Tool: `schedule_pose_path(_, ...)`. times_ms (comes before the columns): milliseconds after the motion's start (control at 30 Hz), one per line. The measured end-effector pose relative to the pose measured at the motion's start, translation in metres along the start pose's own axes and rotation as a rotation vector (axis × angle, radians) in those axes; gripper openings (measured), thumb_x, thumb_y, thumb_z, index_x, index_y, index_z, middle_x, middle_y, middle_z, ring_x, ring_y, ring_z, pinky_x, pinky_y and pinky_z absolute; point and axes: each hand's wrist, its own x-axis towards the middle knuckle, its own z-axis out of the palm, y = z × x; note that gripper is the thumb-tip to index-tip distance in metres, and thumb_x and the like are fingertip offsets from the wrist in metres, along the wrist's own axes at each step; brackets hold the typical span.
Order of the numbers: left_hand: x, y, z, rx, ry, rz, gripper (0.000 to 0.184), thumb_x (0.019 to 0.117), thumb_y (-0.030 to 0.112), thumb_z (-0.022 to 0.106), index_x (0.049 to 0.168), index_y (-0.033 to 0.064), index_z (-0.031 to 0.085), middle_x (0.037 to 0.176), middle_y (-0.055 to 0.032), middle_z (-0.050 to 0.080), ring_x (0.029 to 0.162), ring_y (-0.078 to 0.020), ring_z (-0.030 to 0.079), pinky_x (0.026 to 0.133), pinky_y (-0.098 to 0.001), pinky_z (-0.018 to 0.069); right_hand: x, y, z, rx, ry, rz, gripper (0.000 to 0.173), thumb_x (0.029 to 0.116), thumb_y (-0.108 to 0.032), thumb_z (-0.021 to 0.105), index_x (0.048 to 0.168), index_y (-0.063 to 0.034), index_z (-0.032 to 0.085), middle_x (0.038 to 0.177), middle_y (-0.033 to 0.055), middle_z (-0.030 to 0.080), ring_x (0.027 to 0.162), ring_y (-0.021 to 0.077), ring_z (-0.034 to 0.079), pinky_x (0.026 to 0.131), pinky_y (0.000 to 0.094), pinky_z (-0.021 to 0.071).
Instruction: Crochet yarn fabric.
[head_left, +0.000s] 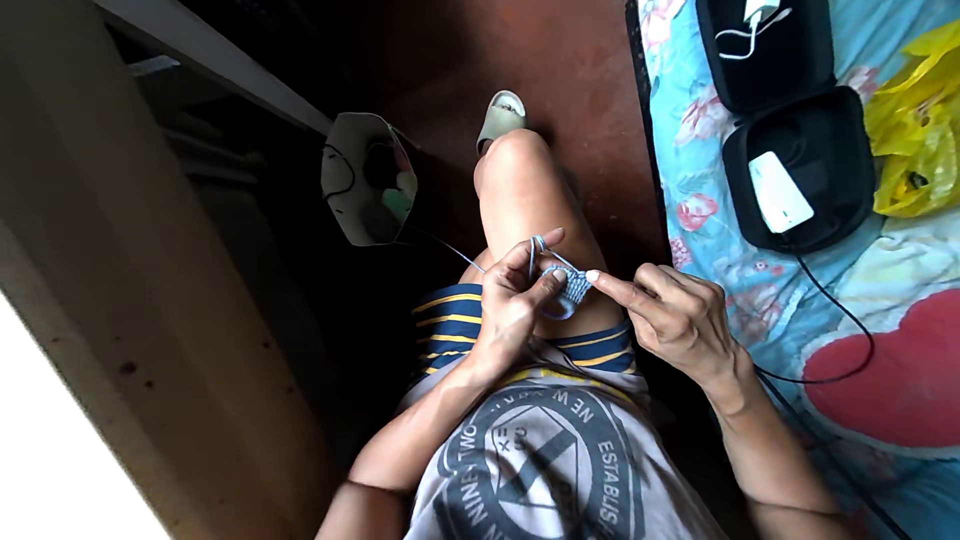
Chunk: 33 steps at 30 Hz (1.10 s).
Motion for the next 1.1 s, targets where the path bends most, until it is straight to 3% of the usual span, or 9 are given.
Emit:
schedule_pose_path(433, -0.001, -0.003, 0.000, -0.051, -0.017, -0.037, 0.040, 0.0936, -0.011, 0.057, 0.132, 0.0008, 0.060, 0.084, -0.0036, 0.070, 0.070, -0.0078, 0.065, 0.067, -0.0237, 0.0569, -0.002, -0.005, 0.006, 0.003, 0.032, 0.009, 0.039, 0.0947, -0.002, 0.057, 0.124, -0.0187, 0.077, 0.068, 0.0082, 0.051, 0.055, 0.0214, 0.051, 0.046, 0.0319, 0.0362)
schedule_pose_path(600, -0.001, -0.001, 0.002, -0.068, -0.017, -0.062, 0.044, 0.0937, -0.010, 0.058, 0.137, 0.0006, 0.058, 0.084, -0.0041, 0.072, 0.069, -0.0075, 0.067, 0.067, -0.0241, 0.0577, -0.005, -0.003, 0.010, 0.134, 0.057, 0.085, 0.039, 0.0944, -0.003, 0.055, 0.122, -0.0165, 0.078, 0.068, 0.0068, 0.052, 0.056, 0.0179, 0.051, 0.048, 0.0295, 0.0377)
schedule_pose_path(667, -0.004, -0.003, 0.005, 0.055, -0.022, 0.058, 0.049, 0.0931, -0.009, 0.059, 0.141, -0.0008, 0.054, 0.087, -0.0031, 0.072, 0.071, -0.0064, 0.067, 0.067, -0.0233, 0.0579, -0.007, -0.004, 0.012, 0.243, 0.071, 0.159, 0.038, 0.0944, -0.003, 0.054, 0.121, -0.0152, 0.078, 0.068, 0.0053, 0.053, 0.055, 0.0130, 0.048, 0.049, 0.0264, 0.0370)
schedule_pose_path(733, -0.006, -0.012, 0.005, 0.282, -0.043, 0.341, 0.051, 0.0916, -0.008, 0.061, 0.141, -0.0080, 0.051, 0.094, -0.0065, 0.072, 0.077, -0.0071, 0.068, 0.073, -0.0244, 0.0593, -0.007, -0.009, 0.014, 0.383, 0.079, 0.251, 0.036, 0.0952, -0.003, 0.053, 0.120, -0.0122, 0.078, 0.072, 0.0040, 0.057, 0.059, 0.0070, 0.050, 0.052, 0.0213, 0.0400)
schedule_pose_path(833, -0.003, -0.027, 0.004, 0.561, -0.036, 0.755, 0.038, 0.0922, -0.004, 0.061, 0.129, -0.0108, 0.058, 0.092, -0.0155, 0.071, 0.081, -0.0153, 0.068, 0.079, -0.0290, 0.0571, -0.001, -0.024, 0.011, 0.714, 0.038, 0.446, 0.032, 0.0956, 0.000, 0.054, 0.122, -0.0026, 0.072, 0.097, 0.0032, 0.074, 0.076, -0.0022, 0.063, 0.070, 0.0136, 0.0538)
schedule_pose_path(900, -0.003, -0.033, 0.005, 0.588, -0.045, 0.825, 0.033, 0.0935, -0.002, 0.060, 0.126, -0.0058, 0.060, 0.092, -0.0152, 0.069, 0.082, -0.0175, 0.067, 0.080, -0.0295, 0.0560, 0.007, -0.034, 0.010, 1.035, 0.021, 0.618, 0.035, 0.0955, 0.001, 0.053, 0.129, -0.0019, 0.064, 0.087, -0.0030, 0.068, 0.063, -0.0042, 0.053, 0.058, 0.0117, 0.0444)
schedule_pose_path(967, -0.006, -0.033, 0.008, 0.460, -0.070, 0.723, 0.035, 0.0950, -0.002, 0.061, 0.129, -0.0039, 0.059, 0.093, -0.0127, 0.070, 0.083, -0.0137, 0.067, 0.080, -0.0282, 0.0574, 0.010, -0.036, 0.012, 1.228, 0.040, 0.698, 0.035, 0.0952, 0.000, 0.054, 0.129, -0.0051, 0.060, 0.082, -0.0039, 0.067, 0.058, -0.0037, 0.049, 0.052, 0.0122, 0.0392)
schedule_pose_path(1000, -0.009, -0.029, 0.009, 0.353, -0.077, 0.612, 0.039, 0.0950, -0.002, 0.062, 0.134, -0.0042, 0.058, 0.096, -0.0102, 0.072, 0.085, -0.0107, 0.069, 0.081, -0.0279, 0.0587, 0.009, -0.035, 0.014, 1.184, 0.063, 0.667, 0.034, 0.0951, 0.000, 0.055, 0.129, -0.0045, 0.059, 0.083, -0.0040, 0.067, 0.061, -0.0032, 0.053, 0.055, 0.0125, 0.0427)
schedule_pose_path(1100, -0.010, -0.010, 0.011, 0.050, -0.053, 0.213, 0.058, 0.0897, -0.009, 0.062, 0.146, -0.0037, 0.049, 0.093, 0.0002, 0.074, 0.079, -0.0052, 0.069, 0.077, -0.0253, 0.0598, 0.000, -0.027, 0.020, 0.676, 0.176, 0.409, 0.023, 0.0983, -0.006, 0.059, 0.119, 0.0030, 0.063, 0.086, 0.0028, 0.069, 0.075, -0.0006, 0.063, 0.071, 0.0147, 0.0545)
